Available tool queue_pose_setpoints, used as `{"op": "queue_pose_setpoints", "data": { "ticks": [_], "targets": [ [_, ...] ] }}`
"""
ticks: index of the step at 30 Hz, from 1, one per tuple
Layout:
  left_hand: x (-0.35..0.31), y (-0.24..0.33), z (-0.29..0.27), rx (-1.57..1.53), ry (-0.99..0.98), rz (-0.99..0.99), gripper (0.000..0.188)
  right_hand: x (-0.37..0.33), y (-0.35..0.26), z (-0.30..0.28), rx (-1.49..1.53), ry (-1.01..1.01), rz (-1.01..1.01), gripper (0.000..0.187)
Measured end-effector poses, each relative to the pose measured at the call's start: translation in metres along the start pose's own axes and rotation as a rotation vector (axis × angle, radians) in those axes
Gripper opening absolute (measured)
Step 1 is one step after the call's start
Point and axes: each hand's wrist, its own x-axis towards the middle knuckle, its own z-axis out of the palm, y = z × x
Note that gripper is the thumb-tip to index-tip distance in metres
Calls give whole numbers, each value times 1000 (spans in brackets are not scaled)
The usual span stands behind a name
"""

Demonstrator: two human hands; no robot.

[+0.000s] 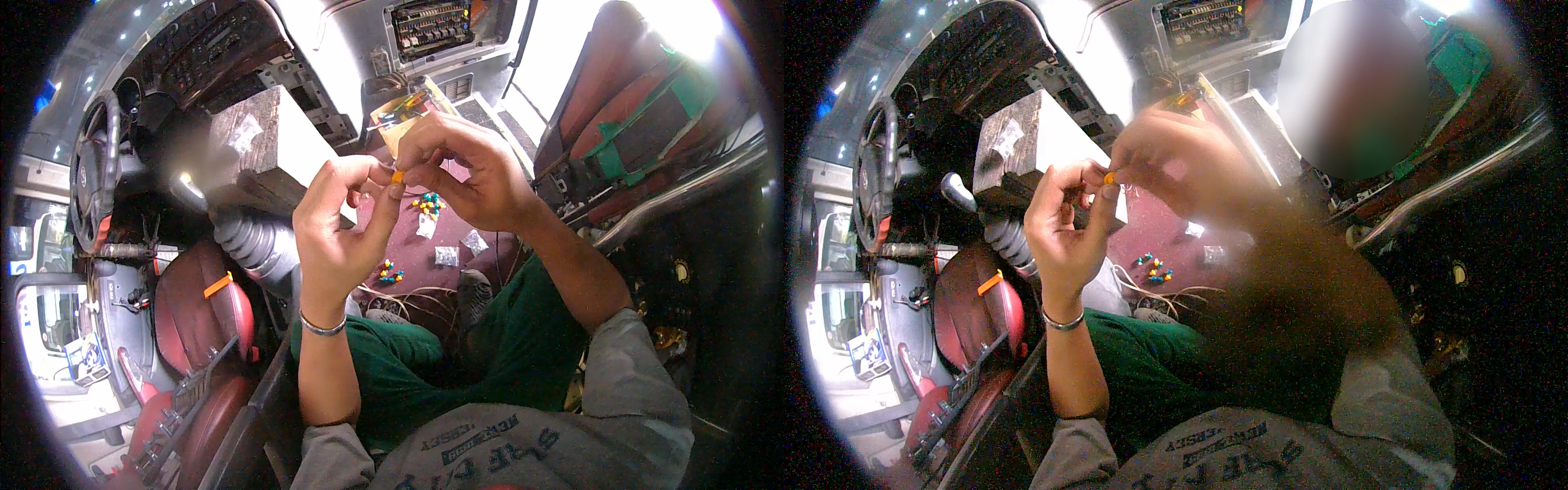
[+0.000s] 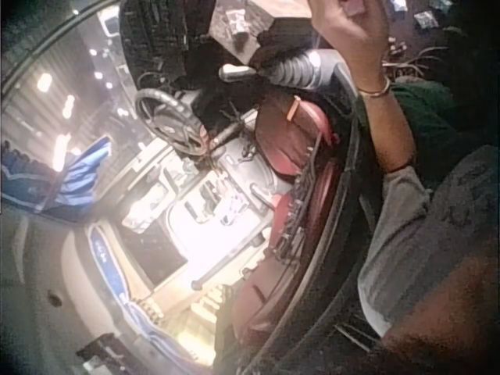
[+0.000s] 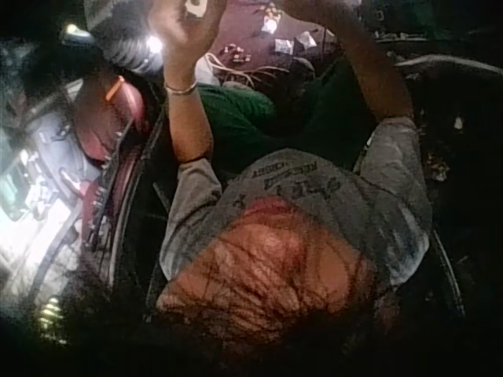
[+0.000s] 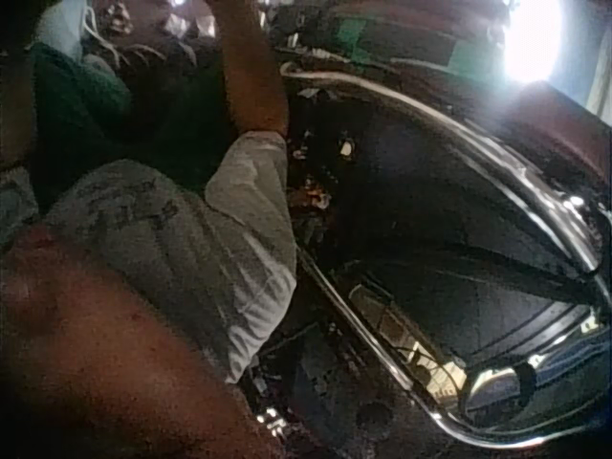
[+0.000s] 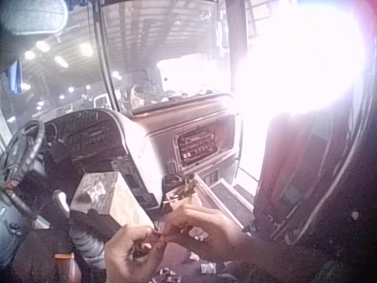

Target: The person sits on the floor of a vehicle cabin and assembles small colored wire connectors by hand. They pick up individual connectors and clear plastic sleeves, fit the sleeves onto the connectors, and place the finished units on the floor.

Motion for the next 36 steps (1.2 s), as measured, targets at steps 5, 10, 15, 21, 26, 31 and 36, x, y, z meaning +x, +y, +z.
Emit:
{"op": "queue_pose_setpoints", "data": {
  "ticks": [5, 10, 15, 21, 26, 31, 36],
  "targets": [
    [0, 6, 1, 23, 68, 108, 17, -3, -1, 2, 105, 5, -16, 9],
    [-6, 5, 1, -25, 196, 286, 21, 1, -9, 6, 51, 36, -193, 10],
    [-4, 14, 5, 23, 249, 305, 23, 1, -20, 5, -58, 67, -255, 12],
    [-7, 12, 15, 129, 326, 308, 23, -3, -20, 8, -163, 152, -290, 13],
    [-11, 8, 21, 118, 401, 298, 24, -5, -17, 8, -320, 191, -369, 14],
    [-14, 3, 19, -122, 319, 317, 19, 2, -23, 0, -96, 110, -430, 11],
    [-5, -2, 11, -235, 233, 389, 24, 7, -22, -3, 237, -58, -345, 9]
  ]
}}
